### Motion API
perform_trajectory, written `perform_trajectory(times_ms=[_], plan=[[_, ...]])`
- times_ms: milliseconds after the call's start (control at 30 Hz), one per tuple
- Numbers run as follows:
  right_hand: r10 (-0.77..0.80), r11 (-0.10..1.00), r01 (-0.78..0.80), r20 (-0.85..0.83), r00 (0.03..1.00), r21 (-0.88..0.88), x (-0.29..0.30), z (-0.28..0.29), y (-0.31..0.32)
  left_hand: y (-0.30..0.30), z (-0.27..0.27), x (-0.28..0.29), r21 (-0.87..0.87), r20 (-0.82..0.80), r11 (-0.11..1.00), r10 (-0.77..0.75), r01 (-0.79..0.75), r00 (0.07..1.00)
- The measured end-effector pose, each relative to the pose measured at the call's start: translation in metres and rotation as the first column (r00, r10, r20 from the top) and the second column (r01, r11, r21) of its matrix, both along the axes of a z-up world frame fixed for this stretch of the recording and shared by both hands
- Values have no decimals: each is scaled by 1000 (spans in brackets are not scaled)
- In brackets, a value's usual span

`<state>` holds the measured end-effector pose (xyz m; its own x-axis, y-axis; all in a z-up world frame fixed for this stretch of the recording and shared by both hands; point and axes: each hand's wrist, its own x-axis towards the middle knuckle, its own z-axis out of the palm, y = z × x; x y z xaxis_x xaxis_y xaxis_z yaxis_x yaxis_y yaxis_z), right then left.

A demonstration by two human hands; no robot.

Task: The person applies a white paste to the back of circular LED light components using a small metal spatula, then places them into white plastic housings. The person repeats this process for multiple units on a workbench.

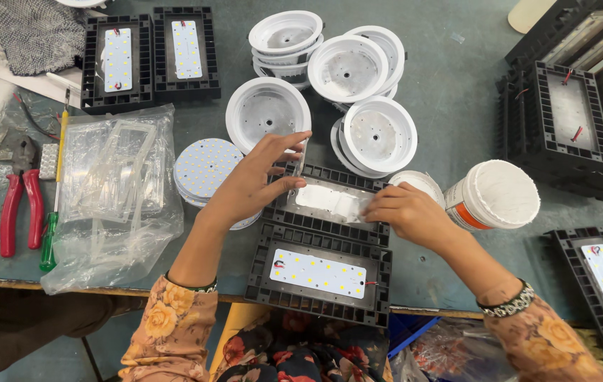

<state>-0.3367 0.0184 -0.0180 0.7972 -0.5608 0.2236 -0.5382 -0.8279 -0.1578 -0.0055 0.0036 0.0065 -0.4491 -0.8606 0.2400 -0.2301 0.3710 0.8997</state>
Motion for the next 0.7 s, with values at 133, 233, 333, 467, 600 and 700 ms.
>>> perform_trajectory(times_ms=[133, 233, 333, 467, 600, 700], plan=[[7, 999, -5, 42, 999, -37, -14, -1, 3, 0, 0, 0, -16, -9, 1000, 1, -1, 1000], [7, 999, -3, 92, 996, -48, -17, -3, 3, 0, -1, 0, -19, -12, 1000, 1, -1, 1000], [-1, 997, 12, 149, 989, -70, -12, -6, 2, 0, 0, -1, -18, -5, 1000, 2, -2, 1000], [-4, 996, 18, 165, 986, -84, -3, -17, -4, 0, 0, -2, -15, 10, 1000, 7, -7, 1000], [-21, 998, 29, 142, 990, -58, -10, -20, -4, 0, -1, -1, -34, -5, 999, 0, 0, 1000], [-33, 999, 37, 161, 986, -18, -20, -18, 4, 0, -2, -1, -28, -3, 1000, 0, 0, 1000]])
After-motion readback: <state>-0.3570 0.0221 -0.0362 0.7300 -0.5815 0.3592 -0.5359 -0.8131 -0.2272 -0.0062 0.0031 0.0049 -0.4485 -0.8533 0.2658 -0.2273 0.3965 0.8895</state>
